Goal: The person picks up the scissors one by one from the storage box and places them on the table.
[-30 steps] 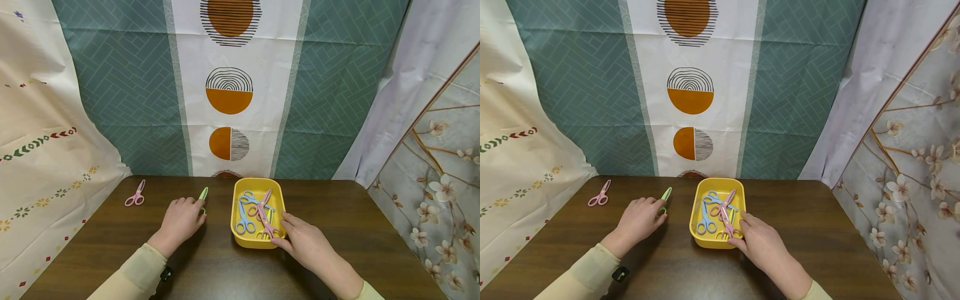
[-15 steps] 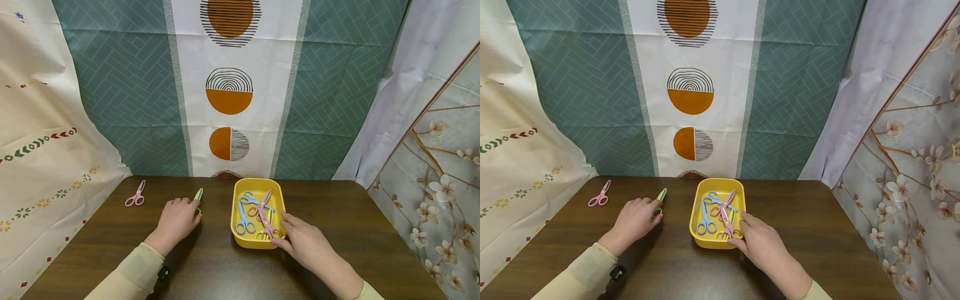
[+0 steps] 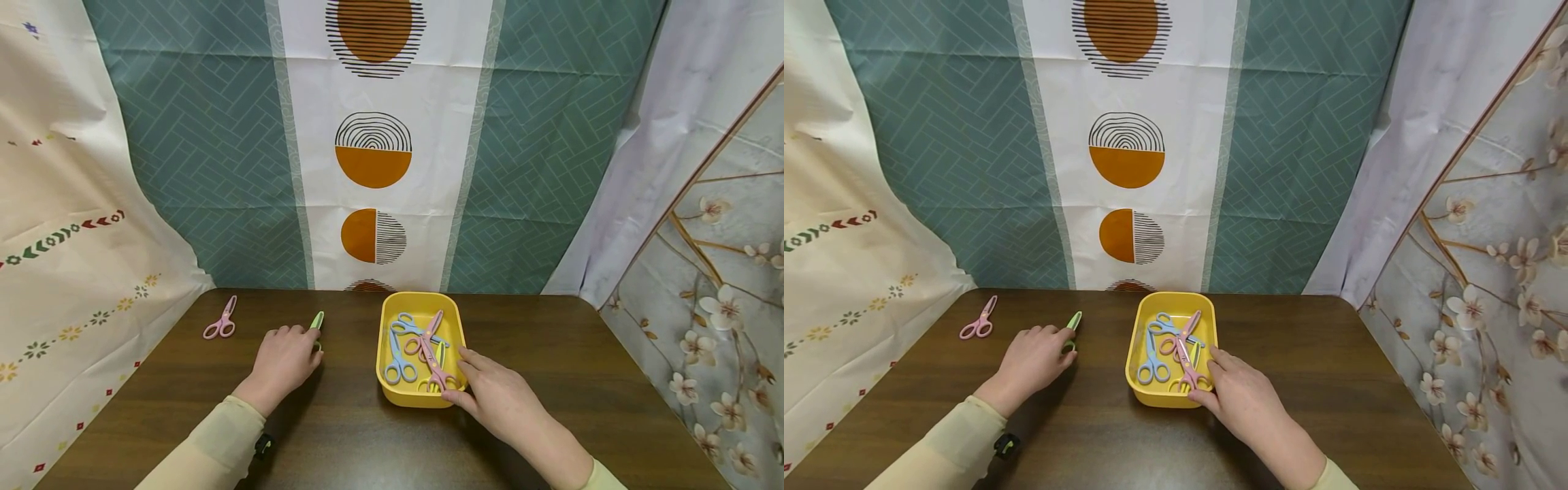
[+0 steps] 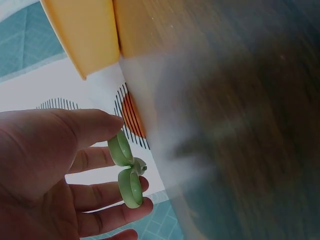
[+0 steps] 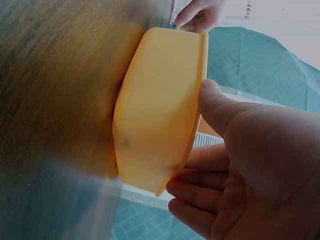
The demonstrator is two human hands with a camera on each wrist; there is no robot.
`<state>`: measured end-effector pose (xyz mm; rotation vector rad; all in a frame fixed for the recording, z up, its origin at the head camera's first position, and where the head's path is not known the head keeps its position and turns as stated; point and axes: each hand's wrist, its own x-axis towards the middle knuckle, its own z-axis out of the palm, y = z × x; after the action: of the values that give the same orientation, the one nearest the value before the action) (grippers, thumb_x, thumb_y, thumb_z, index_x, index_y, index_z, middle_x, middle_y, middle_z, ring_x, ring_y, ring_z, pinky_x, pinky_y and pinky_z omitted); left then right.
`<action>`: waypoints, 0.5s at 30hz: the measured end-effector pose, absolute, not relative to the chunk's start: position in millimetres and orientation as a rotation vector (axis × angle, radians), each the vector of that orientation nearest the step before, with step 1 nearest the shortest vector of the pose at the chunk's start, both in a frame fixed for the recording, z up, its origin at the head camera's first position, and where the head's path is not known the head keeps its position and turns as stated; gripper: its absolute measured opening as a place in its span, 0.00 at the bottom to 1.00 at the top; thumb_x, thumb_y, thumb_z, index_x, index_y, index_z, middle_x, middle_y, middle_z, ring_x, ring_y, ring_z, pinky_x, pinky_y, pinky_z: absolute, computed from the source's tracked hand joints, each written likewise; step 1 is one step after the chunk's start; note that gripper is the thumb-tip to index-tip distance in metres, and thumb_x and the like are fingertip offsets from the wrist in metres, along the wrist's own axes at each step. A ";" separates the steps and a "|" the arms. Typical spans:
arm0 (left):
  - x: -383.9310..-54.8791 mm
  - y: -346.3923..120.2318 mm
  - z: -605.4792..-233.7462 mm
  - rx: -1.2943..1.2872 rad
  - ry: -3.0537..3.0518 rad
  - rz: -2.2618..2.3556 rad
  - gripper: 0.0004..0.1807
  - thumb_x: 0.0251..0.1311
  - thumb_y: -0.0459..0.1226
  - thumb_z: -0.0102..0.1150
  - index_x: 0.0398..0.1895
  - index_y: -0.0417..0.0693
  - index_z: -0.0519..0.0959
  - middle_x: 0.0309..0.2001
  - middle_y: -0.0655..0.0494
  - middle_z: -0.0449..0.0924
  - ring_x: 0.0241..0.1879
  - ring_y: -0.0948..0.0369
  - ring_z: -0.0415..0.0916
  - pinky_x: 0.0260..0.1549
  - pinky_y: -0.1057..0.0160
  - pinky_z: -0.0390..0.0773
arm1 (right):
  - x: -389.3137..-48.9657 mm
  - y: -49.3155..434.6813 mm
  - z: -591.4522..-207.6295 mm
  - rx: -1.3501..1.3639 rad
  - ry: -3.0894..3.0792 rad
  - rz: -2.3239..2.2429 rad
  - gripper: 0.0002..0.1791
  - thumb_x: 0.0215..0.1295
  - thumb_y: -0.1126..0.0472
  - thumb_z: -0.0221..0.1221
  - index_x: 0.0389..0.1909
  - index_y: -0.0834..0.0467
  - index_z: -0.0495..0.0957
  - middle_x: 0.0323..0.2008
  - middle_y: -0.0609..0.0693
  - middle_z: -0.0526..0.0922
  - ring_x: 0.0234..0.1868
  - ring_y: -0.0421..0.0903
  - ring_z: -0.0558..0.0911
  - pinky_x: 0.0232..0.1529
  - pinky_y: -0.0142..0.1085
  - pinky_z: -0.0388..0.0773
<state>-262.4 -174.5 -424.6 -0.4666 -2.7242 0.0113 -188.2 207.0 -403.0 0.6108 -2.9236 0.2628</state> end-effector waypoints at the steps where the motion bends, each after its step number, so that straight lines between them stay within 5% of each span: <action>1: -262.2 -175.2 -424.7 -0.463 -2.730 0.011 0.15 0.64 0.43 0.78 0.48 0.45 0.89 0.35 0.46 0.86 0.35 0.44 0.83 0.38 0.40 0.83 | -188.0 206.8 -403.2 0.611 -2.924 0.261 0.41 0.71 0.36 0.71 0.69 0.66 0.83 0.74 0.61 0.78 0.72 0.59 0.81 0.66 0.56 0.81; 15: -263.8 -183.5 -428.2 -0.422 -2.783 0.020 0.15 0.66 0.44 0.78 0.47 0.45 0.87 0.35 0.46 0.85 0.34 0.44 0.82 0.38 0.39 0.83 | -187.4 206.7 -404.2 0.617 -2.908 0.246 0.41 0.72 0.37 0.70 0.69 0.66 0.82 0.74 0.61 0.78 0.72 0.58 0.81 0.66 0.55 0.81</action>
<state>-263.8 -183.5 -428.2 -0.4220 -2.7829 0.0200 -187.4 206.7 -404.2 0.6174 -2.9076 0.2463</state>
